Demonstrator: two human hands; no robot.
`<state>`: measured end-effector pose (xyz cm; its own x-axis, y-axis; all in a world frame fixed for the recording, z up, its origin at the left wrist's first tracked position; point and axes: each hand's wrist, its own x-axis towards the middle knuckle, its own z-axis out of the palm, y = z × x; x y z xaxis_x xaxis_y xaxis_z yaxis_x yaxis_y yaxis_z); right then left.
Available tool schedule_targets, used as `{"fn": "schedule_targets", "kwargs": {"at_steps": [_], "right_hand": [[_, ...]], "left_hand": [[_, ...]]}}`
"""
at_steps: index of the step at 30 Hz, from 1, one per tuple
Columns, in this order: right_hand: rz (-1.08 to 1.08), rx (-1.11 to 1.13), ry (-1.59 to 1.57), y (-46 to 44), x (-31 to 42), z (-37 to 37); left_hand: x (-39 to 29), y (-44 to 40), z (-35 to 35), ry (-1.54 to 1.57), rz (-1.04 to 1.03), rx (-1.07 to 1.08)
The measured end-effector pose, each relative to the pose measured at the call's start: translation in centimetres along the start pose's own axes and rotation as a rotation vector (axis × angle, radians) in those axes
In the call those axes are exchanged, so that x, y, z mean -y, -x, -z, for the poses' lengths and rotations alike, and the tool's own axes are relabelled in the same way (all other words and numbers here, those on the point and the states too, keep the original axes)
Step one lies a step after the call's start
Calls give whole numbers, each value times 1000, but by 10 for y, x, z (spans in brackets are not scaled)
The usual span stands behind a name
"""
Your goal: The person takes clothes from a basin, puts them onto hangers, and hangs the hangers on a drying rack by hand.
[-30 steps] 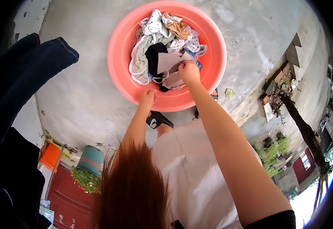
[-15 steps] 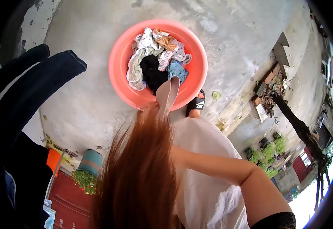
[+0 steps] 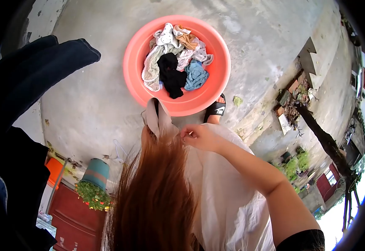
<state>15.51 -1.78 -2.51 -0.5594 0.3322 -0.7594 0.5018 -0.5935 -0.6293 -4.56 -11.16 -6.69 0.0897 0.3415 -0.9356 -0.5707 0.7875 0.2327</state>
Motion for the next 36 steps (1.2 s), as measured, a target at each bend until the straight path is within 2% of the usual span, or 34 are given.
{"fn": "schedule_targets", "kwargs": {"at_steps": [2, 6, 8, 10, 12, 15, 18, 22, 24, 26, 28, 30, 33, 34, 36], "right_hand": [[-14, -134, 143, -28, -18, 9], [236, -392, 382, -117, -67, 19], [85, -326, 339, -167, -65, 29], [226, -429, 394, -222, -81, 32], [233, -523, 586, -259, -74, 29], [6, -463, 645, -306, -75, 21], [-131, -258, 806, -332, -97, 20], [105, -561, 560, -235, -66, 14], [16, -815, 409, -186, -53, 20], [-21, -1001, 396, -141, -55, 43], [-204, -888, 365, -93, -46, 77], [-298, -776, 8, -38, -1, 92], [-3, -799, 26, 23, 56, 95], [73, -788, 145, 51, 86, 93], [239, -787, 106, 102, 138, 85]], "left_hand": [[3, 6, 9, -1, -19, -24], [12, 12, 31, 1, -50, -73], [17, 11, 42, 10, -59, -93], [21, 10, 53, 17, -66, -109], [25, 11, 64, 23, -68, -123], [31, 16, 76, 36, -73, -143], [34, 23, 80, 37, -76, -153], [23, 43, 69, 17, -101, -126], [12, 58, 60, -7, -120, -94], [3, 84, 49, -24, -145, -72], [-10, 110, 36, -57, -180, -40], [-24, 141, 22, -95, -224, -9], [-43, 189, 4, -151, -305, 25], [-49, 206, -2, -172, -335, 33], [-60, 242, -11, -210, -401, 38]]}}
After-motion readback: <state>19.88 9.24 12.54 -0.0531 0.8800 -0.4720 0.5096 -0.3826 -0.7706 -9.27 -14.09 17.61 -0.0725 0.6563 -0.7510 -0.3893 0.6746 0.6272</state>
